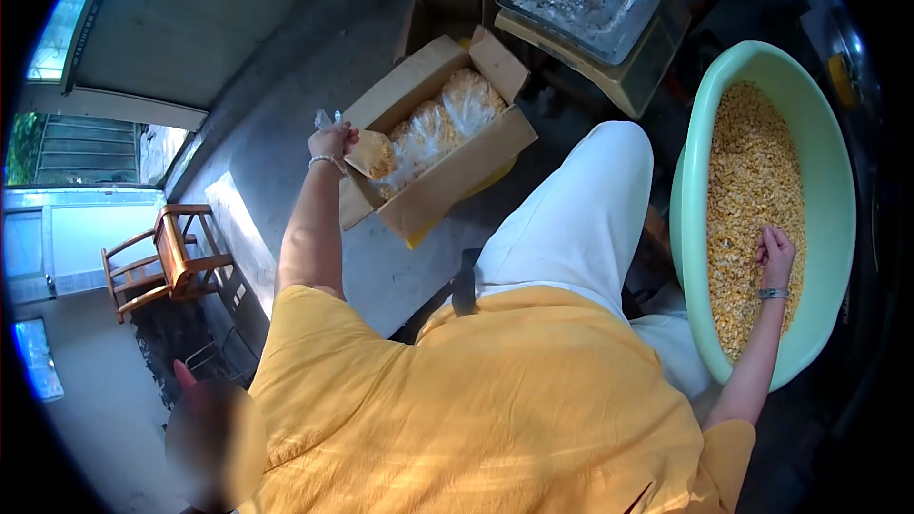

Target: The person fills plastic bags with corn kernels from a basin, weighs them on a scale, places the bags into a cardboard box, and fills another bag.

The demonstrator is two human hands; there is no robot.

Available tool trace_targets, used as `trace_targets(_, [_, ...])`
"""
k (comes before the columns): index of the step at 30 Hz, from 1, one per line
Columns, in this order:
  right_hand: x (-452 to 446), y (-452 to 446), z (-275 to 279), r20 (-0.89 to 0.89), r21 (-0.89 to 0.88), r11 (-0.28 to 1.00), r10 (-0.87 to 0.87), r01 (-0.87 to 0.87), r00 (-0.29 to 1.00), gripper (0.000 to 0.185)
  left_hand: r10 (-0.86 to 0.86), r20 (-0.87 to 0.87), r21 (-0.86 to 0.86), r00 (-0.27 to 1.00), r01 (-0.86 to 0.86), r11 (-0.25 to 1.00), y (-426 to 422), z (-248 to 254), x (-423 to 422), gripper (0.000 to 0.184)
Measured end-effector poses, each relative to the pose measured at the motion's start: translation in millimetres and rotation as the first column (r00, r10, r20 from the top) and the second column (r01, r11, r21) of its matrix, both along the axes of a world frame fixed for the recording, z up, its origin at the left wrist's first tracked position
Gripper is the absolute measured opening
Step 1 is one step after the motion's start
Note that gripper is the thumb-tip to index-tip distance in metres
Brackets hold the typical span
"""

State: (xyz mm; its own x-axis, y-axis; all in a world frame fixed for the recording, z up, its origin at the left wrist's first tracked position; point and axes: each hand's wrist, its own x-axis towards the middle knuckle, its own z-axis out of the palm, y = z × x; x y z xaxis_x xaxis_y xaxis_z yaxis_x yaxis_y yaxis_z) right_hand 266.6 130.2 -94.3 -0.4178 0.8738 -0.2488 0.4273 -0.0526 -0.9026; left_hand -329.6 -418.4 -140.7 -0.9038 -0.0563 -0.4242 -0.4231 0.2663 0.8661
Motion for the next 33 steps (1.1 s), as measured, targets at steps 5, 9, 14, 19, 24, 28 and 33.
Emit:
trace_targets(5, [2.5,1.3,-2.4,0.026,0.004,1.000,0.007,-0.008,1.000,0.017,-0.013,-0.005,-0.104,1.000,0.013,0.995,-1.4,-34.5,8.6,0.012])
trace_targets(9, [2.2,-0.8,-2.1,0.040,-0.005,1.000,0.007,-0.006,0.999,0.017,-0.036,0.014,-0.153,0.999,0.037,0.987,-5.0,-43.2,24.3,0.011])
trace_targets(14, [0.1,-4.3,1.2,-0.012,-0.018,0.999,-0.050,0.050,0.999,0.018,-0.009,0.011,-0.145,1.000,0.011,0.989,-11.1,-50.1,30.4,0.011])
trace_targets(19, [3.4,-1.5,0.4,-0.026,-0.032,0.998,-0.049,0.048,0.998,0.018,-0.039,-0.045,-0.112,0.998,0.034,0.993,-14.9,-61.9,17.2,0.012])
trace_targets(24, [1.5,-2.6,4.8,-0.060,-0.039,0.997,-0.066,0.064,0.996,0.017,-0.058,-0.003,-0.164,0.998,0.056,0.985,-12.4,-57.9,10.4,0.015])
trace_targets(28, [-3.8,-7.9,8.3,-0.032,-0.047,0.997,-0.067,0.066,0.997,0.017,-0.063,0.039,-0.133,0.997,0.068,0.989,-26.2,-78.8,20.7,0.013])
trace_targets(33, [-0.3,-4.5,0.4,-0.012,-0.024,0.998,-0.056,0.056,0.998,0.016,-0.150,0.073,-0.096,0.986,0.156,0.983,-26.4,-69.7,30.8,0.013])
